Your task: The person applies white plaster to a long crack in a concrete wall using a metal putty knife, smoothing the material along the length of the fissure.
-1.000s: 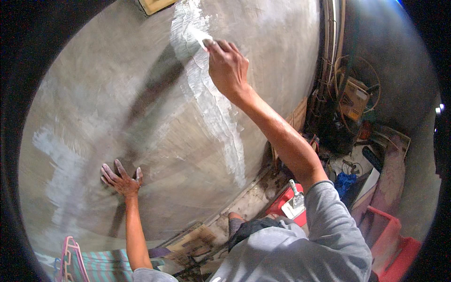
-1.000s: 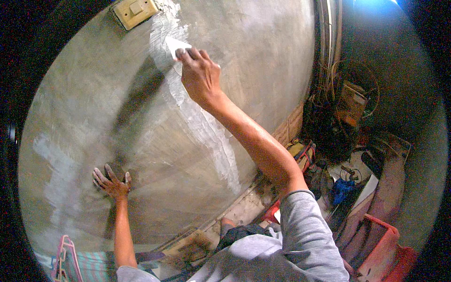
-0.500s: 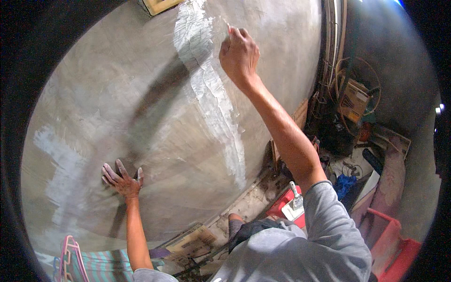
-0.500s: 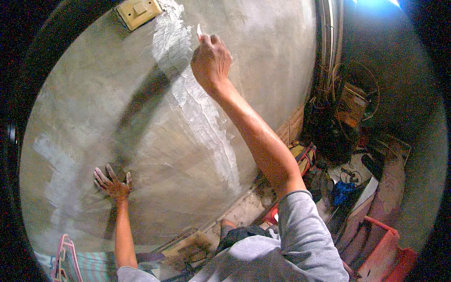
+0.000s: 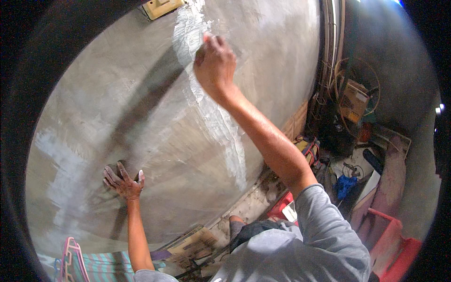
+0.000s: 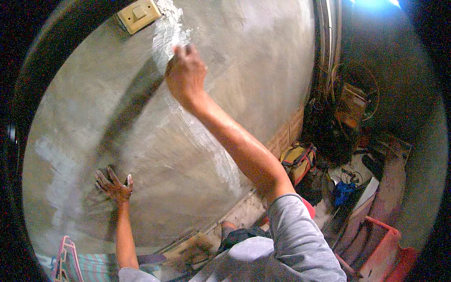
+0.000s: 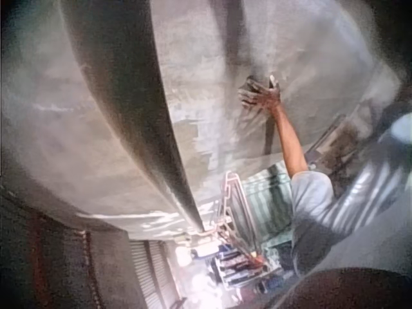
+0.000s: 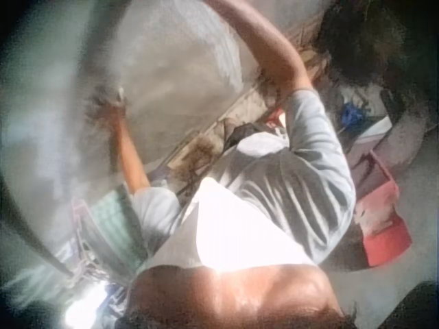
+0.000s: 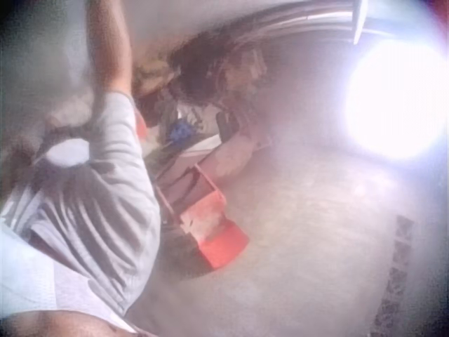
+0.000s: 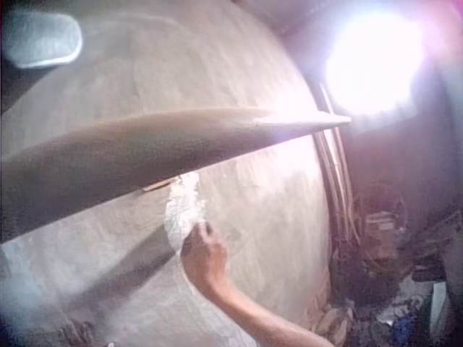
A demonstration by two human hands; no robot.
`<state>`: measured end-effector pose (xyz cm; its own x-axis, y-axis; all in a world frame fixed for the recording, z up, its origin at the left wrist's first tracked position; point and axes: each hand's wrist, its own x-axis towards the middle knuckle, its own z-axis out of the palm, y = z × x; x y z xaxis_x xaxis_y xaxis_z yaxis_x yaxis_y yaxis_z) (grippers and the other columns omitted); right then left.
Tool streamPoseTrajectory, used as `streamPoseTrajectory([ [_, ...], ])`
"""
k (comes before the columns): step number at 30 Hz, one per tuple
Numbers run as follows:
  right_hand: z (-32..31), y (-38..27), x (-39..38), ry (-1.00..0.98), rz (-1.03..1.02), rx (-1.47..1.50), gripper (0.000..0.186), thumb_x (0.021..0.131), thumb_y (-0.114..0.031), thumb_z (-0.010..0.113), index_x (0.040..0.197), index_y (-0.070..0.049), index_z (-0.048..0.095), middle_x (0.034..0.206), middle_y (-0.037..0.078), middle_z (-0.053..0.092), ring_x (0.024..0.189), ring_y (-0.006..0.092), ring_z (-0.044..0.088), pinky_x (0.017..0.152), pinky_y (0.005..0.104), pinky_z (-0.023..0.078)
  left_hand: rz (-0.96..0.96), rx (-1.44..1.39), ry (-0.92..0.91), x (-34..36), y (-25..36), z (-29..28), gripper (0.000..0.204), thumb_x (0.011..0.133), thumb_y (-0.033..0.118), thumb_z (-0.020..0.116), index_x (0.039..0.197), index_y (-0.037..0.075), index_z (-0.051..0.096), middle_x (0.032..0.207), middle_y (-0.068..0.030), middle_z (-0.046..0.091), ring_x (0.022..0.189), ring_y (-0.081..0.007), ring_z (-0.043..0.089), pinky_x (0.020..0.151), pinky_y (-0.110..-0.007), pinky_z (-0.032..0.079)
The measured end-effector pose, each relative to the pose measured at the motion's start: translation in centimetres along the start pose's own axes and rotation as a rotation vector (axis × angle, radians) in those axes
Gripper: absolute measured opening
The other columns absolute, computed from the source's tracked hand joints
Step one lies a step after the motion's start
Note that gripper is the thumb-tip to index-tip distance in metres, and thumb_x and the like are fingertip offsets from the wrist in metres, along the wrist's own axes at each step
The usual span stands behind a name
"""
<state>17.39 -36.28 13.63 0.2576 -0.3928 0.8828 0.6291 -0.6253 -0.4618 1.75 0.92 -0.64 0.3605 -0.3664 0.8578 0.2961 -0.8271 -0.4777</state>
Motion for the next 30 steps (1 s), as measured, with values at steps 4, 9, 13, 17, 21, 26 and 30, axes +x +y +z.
streamPoseTrajectory([
  [4,1.2,0.2,1.6,0.023,-0.013,0.083,0.011,0.085,-0.013,0.054,0.09,-0.003,0.058,0.084,0.017,0.054,0.076,0.0356,0.057,0.061,0.0459,0.046,-0.008,-0.007,0.006,0.1,0.3,0.2,0.083,0.079,0.063,0.049,0.143,0.014,0.031,0.144,-0.0254,0.023,0.133,-0.0447,0.023,0.104,-0.062,0.018],
  [9,1.1,-3.3,-0.8,-0.089,-0.114,0.221,0.016,0.074,-0.006,0.056,0.09,-0.004,0.057,0.086,0.016,0.054,0.079,0.0359,0.057,0.064,0.0458,0.047,-0.027,-0.006,-0.013,-0.6,-0.2,0.0,0.081,0.079,0.062,0.049,0.142,0.013,0.033,0.143,-0.0251,0.024,0.132,-0.0446,0.024,0.104,-0.063,0.019],
  [13,0.0,-0.4,2.7,0.084,-0.002,0.043,0.017,0.077,-0.005,0.051,0.092,-0.007,0.061,0.087,0.015,0.055,0.082,0.0339,0.058,0.066,0.0462,0.048,-0.014,-0.001,-0.018,0.1,0.2,-0.3,0.079,0.079,0.061,0.05,0.141,0.013,0.034,0.142,-0.0252,0.025,0.132,-0.0446,0.025,0.104,-0.063,0.019],
  [17,1.5,-0.2,2.3,0.099,-0.187,0.097,0.023,0.077,-0.006,0.052,0.097,-0.008,0.063,0.09,0.014,0.057,0.082,0.0329,0.058,0.066,0.0443,0.048,-0.017,0.002,0.004,0.2,0.3,-0.1,0.079,0.079,0.061,0.05,0.14,0.013,0.035,0.142,-0.0254,0.026,0.132,-0.0446,0.025,0.104,-0.063,0.019],
  [21,0.1,-2.4,-2.1,-0.249,-0.306,0.238,0.026,0.076,-0.006,0.056,0.1,-0.013,0.064,0.094,0.008,0.061,0.084,0.0282,0.06,0.063,0.0423,0.052,-0.025,-0.024,0.002,-0.8,-0.1,0.2,0.079,0.079,0.062,0.05,0.14,0.013,0.037,0.142,-0.0257,0.027,0.132,-0.0445,0.025,0.104,-0.063,0.018],
  [26,-2.0,4.0,1.7,0.044,-0.427,0.0,0.028,0.075,-0.005,0.056,0.096,-0.019,0.068,0.091,-0.001,0.065,0.082,0.0239,0.061,0.06,0.0361,0.053,-0.021,-0.019,-0.004,-0.1,0.0,0.0,0.078,0.08,0.062,0.049,0.139,0.012,0.037,0.141,-0.0264,0.027,0.132,-0.0449,0.026,0.104,-0.062,0.018],
  [30,-1.3,6.7,5.3,0.061,-0.508,-0.005,0.026,0.08,-0.006,0.055,0.096,-0.022,0.066,0.096,-0.002,0.066,0.082,0.0219,0.062,0.063,0.0359,0.053,-0.02,0.005,-0.015,0.1,0.3,-0.3,0.078,0.082,0.063,0.046,0.139,0.011,0.038,0.142,-0.026,0.027,0.132,-0.0449,0.026,0.104,-0.062,0.019],
])
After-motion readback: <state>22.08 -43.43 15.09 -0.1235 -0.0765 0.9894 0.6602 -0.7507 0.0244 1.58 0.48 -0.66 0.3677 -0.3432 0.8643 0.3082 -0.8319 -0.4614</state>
